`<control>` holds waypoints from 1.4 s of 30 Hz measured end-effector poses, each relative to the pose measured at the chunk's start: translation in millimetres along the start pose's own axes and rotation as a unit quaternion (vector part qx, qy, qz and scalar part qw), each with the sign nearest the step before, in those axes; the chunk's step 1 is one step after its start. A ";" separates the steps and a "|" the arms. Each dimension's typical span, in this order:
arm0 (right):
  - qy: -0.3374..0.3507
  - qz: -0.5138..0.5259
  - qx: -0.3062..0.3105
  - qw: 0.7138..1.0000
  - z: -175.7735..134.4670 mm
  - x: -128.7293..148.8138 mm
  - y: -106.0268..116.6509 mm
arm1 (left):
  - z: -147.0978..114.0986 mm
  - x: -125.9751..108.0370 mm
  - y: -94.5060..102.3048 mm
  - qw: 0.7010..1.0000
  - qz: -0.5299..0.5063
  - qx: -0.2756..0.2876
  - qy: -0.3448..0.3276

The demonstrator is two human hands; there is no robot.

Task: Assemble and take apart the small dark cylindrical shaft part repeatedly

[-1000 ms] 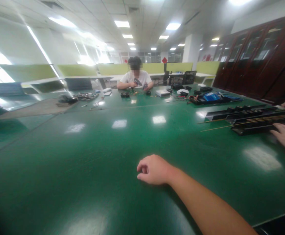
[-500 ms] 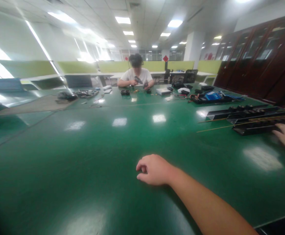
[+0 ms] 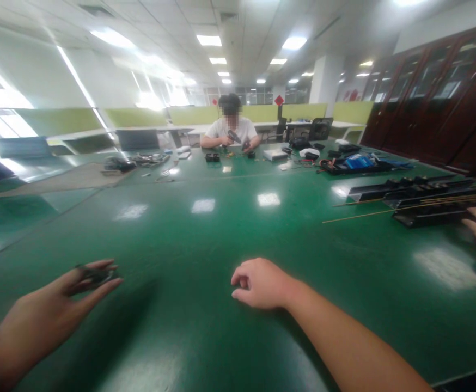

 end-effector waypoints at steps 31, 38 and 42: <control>-0.090 -0.023 0.021 0.995 1.7 -23.0 7.5 | -16.4 -147.4 -154.7 0.910 -0.287 0.172 -0.246; -0.086 -0.027 0.024 0.996 1.2 -24.6 4.2 | -19.5 -153.5 -150.5 0.898 -0.289 0.165 -0.287; -0.085 -0.036 0.024 0.995 2.0 -23.2 5.2 | -20.5 -156.0 -149.4 0.895 -0.289 0.179 -0.288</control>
Point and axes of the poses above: each hand's wrist, its own z-axis towards the middle knuckle, its own y-axis out of the back of the hand, x = y × z, the point moved 5 cm from there along z, towards the middle knuckle, and after that the axes turned 8 degrees about y, right-handed, at the moved point
